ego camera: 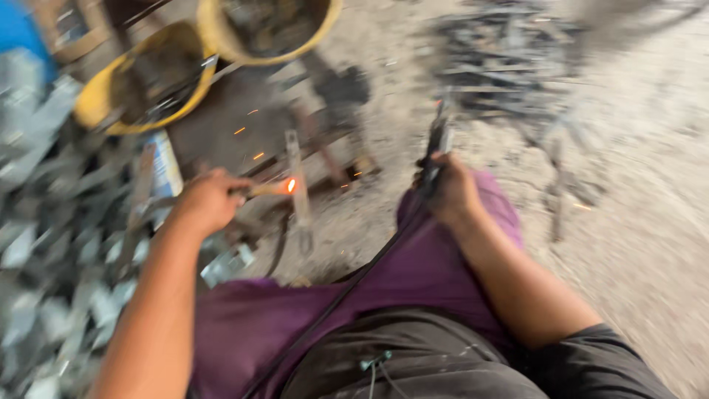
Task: The person picks up metal strips from a bucket and uses a welding tool to fuse them onto a metal frame, then sets the finished pieces aside.
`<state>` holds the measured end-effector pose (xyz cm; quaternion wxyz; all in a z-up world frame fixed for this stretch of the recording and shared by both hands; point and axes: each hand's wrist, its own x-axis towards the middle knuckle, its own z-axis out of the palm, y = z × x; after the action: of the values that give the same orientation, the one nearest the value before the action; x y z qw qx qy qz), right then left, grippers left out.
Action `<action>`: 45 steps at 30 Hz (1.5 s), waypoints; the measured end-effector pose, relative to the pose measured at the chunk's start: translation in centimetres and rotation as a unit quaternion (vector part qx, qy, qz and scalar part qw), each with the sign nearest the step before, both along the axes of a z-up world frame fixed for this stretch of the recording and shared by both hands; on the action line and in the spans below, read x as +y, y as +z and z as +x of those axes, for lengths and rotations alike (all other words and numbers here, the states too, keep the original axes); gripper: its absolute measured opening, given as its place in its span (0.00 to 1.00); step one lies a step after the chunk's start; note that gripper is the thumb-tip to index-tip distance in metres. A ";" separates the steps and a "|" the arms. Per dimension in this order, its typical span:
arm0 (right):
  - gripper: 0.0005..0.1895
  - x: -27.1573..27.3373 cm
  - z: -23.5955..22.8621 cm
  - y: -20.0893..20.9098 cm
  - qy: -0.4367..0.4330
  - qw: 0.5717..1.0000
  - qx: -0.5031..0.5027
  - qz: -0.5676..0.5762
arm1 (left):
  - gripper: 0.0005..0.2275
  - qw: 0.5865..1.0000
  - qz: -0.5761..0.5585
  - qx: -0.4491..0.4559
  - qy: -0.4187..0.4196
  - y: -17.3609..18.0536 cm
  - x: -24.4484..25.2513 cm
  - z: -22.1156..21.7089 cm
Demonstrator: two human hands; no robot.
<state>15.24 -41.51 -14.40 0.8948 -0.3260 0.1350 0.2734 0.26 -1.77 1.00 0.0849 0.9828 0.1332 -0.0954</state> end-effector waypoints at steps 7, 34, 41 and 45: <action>0.16 -5.3 -2.9 -2.1 -0.081 0.984 -0.067 0.141 | 0.10 0.967 0.109 0.023 -0.230 5.0 -12.5 13.1; 0.24 -3.5 -6.1 3.2 -0.042 0.736 -0.561 -0.377 | 0.08 0.803 -0.024 -0.540 0.252 -16.0 2.9 -7.5; 0.28 3.4 -3.7 6.1 0.006 0.443 -0.643 -0.625 | 0.13 0.639 -0.277 -0.589 0.409 -27.7 11.2 -9.2; 0.31 4.4 -1.8 5.0 -0.030 0.444 -0.650 -0.617 | 0.17 0.646 -0.213 -0.530 0.507 -29.6 11.5 -9.5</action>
<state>13.44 -37.09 -9.36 0.2922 -0.8699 -0.3430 -0.2005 -9.29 9.73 -28.62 0.3828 0.5994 0.5193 0.4738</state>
